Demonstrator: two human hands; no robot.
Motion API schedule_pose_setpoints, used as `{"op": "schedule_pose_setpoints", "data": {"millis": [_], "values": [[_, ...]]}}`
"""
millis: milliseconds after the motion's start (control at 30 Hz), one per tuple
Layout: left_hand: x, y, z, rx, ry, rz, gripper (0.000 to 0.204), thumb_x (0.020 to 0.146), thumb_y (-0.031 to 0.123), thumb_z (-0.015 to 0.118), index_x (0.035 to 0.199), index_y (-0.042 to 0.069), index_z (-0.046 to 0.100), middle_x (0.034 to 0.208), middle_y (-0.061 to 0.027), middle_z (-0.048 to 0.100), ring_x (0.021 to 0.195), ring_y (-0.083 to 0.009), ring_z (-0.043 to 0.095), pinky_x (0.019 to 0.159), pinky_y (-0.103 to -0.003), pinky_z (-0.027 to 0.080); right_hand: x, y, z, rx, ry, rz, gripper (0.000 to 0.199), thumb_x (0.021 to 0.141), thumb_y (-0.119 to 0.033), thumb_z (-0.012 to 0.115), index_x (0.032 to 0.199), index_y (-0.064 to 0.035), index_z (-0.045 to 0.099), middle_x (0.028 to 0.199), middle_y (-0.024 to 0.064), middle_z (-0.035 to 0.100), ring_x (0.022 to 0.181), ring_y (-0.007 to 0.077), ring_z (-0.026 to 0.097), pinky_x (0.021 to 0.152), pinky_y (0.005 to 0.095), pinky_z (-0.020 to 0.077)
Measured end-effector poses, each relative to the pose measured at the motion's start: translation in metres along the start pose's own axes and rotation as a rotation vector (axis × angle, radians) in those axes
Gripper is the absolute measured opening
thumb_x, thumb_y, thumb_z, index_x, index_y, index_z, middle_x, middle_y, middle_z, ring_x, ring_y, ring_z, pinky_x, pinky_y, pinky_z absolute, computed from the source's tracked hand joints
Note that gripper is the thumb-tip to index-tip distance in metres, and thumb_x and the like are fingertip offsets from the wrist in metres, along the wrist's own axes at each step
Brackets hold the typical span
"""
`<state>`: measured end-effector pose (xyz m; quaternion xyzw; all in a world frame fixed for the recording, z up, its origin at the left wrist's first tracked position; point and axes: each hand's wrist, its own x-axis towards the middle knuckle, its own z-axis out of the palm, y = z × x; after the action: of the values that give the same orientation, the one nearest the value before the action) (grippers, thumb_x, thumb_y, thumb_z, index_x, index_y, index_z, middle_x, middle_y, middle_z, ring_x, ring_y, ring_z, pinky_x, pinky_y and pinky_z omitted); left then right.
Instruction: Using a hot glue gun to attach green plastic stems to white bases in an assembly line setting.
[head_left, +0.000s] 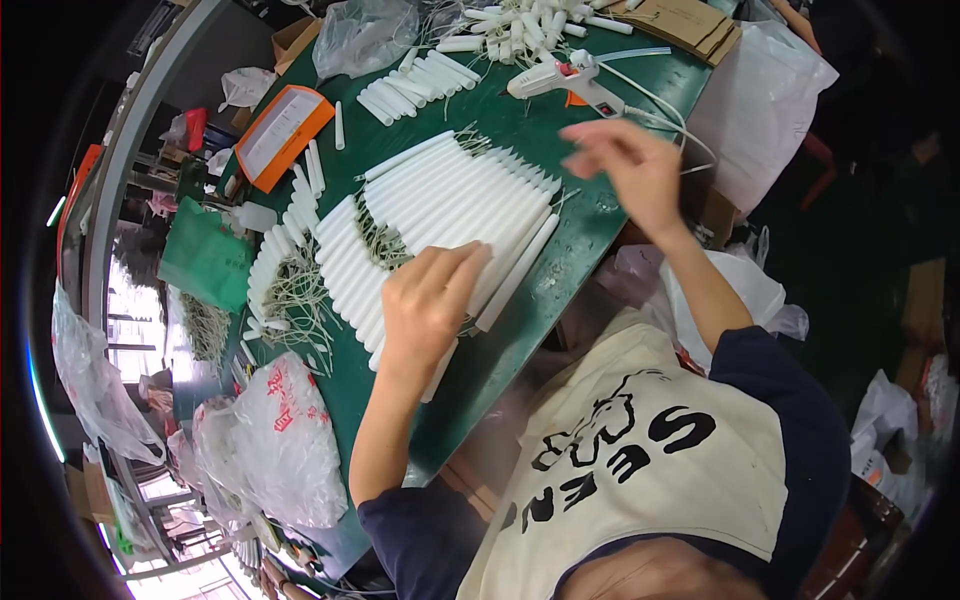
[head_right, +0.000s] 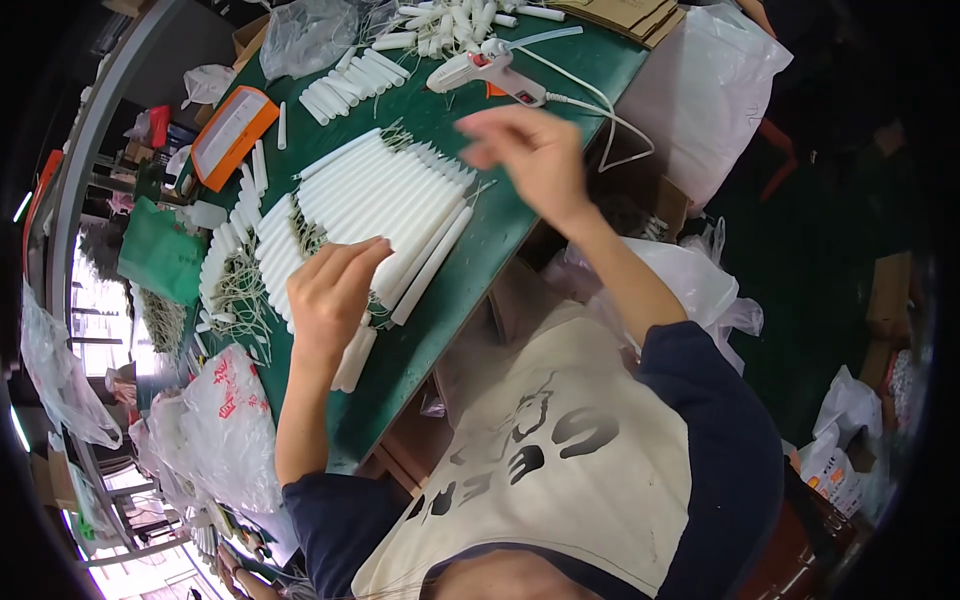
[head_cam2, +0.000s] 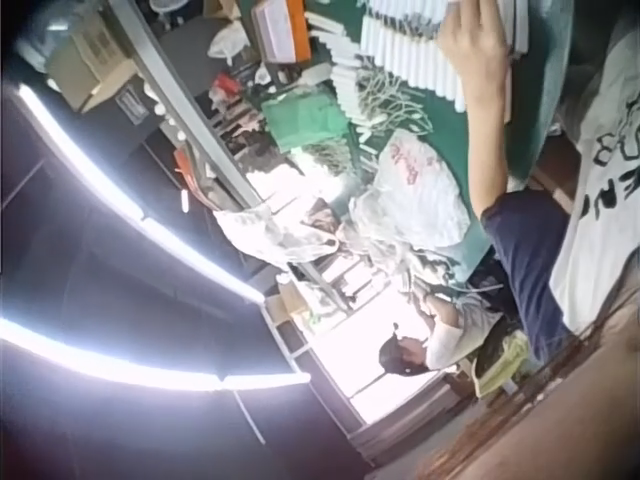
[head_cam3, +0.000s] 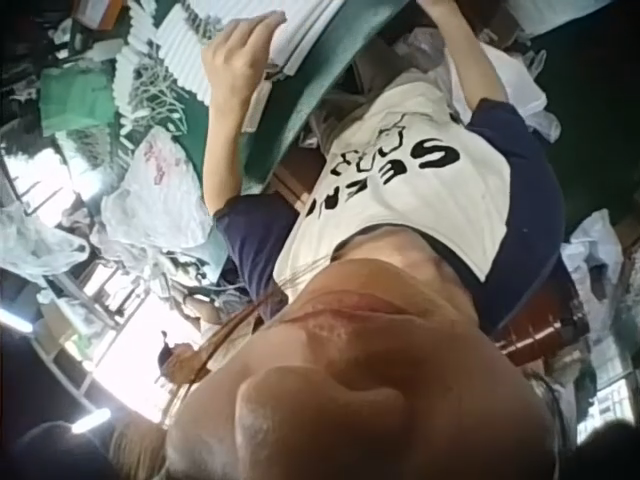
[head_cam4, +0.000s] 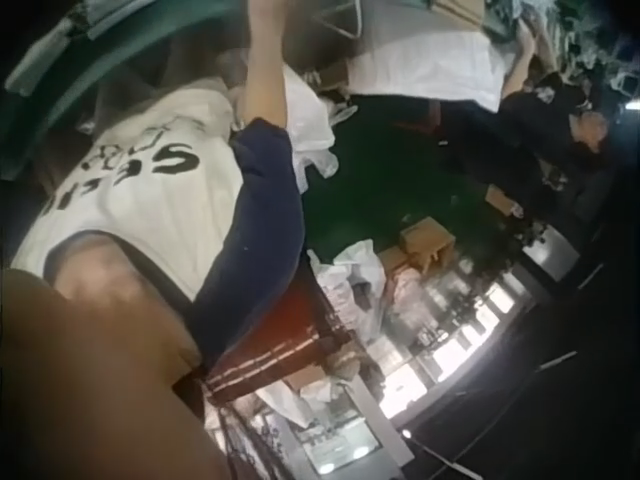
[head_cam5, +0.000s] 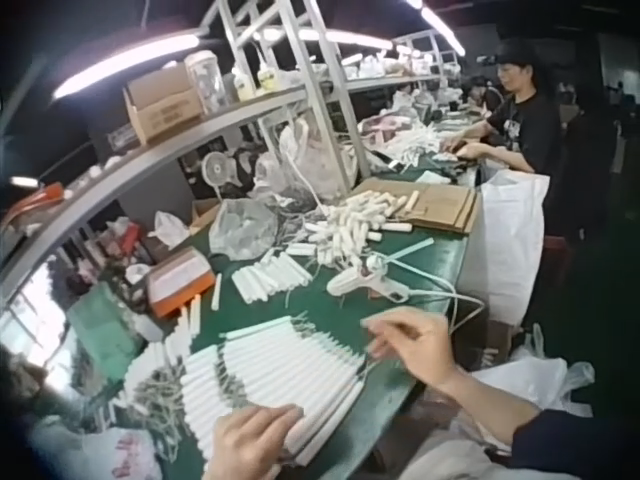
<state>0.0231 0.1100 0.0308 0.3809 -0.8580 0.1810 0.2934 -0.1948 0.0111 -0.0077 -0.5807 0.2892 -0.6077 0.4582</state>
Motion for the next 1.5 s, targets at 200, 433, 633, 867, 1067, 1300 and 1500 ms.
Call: {"op": "schedule_pose_setpoints", "data": {"millis": [200,433,633,867,1067,1300,1500], "values": [[0.011,-0.045,0.008,0.091,-0.198,-0.412,0.017,0.075,0.021,0.069,0.07,0.006,0.06,0.06,-0.006,0.057,0.05,-0.0226,0.053,0.047,-0.033,0.041,0.049,0.052,-0.05,-0.71,0.554,-0.188,0.027,0.077,-0.022,0.069,0.092,-0.0009,0.063,0.075,0.0093,0.062,0.068,0.0165,0.059,0.061,0.0272,0.0469],[0.031,-0.108,0.058,-0.121,-0.229,-0.424,0.011,0.079,0.013,0.061,0.084,0.004,0.067,0.086,-0.0121,0.062,0.079,-0.024,0.058,0.067,-0.032,0.047,0.082,0.077,-0.038,-0.783,0.057,-0.193,0.042,0.072,-0.032,0.072,0.096,0.0007,0.06,0.089,0.0145,0.063,0.081,0.0273,0.059,0.074,0.032,0.0455],[0.048,-0.123,0.091,-0.181,-0.455,-0.439,0.015,0.077,0.017,0.063,0.086,0.006,0.068,0.094,-0.011,0.06,0.093,-0.0279,0.052,0.083,-0.036,0.041,0.086,0.07,-0.047,-0.711,-0.032,-0.141,0.036,0.074,-0.031,0.07,0.091,-0.0011,0.062,0.079,0.0118,0.064,0.069,0.0247,0.06,0.066,0.0307,0.0453],[0.055,-0.128,0.097,-0.095,-0.62,-0.355,0.014,0.077,0.019,0.061,0.085,0.01,0.069,0.094,-0.0096,0.058,0.094,-0.0271,0.05,0.082,-0.037,0.041,0.08,0.054,-0.056,-0.784,0.036,-0.226,0.039,0.075,-0.034,0.07,0.089,0.0004,0.059,0.077,0.013,0.062,0.067,0.0248,0.058,0.064,0.0304,0.0443],[0.059,-0.132,0.099,-0.113,-0.754,-0.376,0.016,0.079,0.018,0.059,0.089,0.009,0.067,0.102,-0.0104,0.055,0.101,-0.0272,0.047,0.089,-0.035,0.039,0.078,0.056,-0.062,-0.743,0.025,-0.288,0.037,0.075,-0.029,0.071,0.091,0.001,0.057,0.079,0.0116,0.063,0.068,0.02,0.057,0.066,0.0293,0.0443],[0.062,-0.133,0.093,-0.132,-0.807,-0.325,0.015,0.08,0.018,0.058,0.089,0.01,0.067,0.104,-0.0109,0.054,0.103,-0.0277,0.046,0.091,-0.034,0.038,0.073,0.049,-0.062,-0.699,0.012,-0.242,0.034,0.075,-0.025,0.072,0.091,0.0013,0.059,0.082,0.0108,0.064,0.071,0.0152,0.057,0.068,0.0274,0.0442],[0.059,-0.135,0.1,-0.108,-0.808,-0.372,0.015,0.08,0.017,0.058,0.091,0.01,0.065,0.104,-0.0106,0.053,0.103,-0.0286,0.044,0.091,-0.035,0.037,0.07,0.053,-0.06,-0.647,0.013,-0.222,0.033,0.074,-0.027,0.072,0.089,-0.0001,0.06,0.079,0.0113,0.063,0.068,0.0211,0.057,0.065,0.0296,0.0444]]}}
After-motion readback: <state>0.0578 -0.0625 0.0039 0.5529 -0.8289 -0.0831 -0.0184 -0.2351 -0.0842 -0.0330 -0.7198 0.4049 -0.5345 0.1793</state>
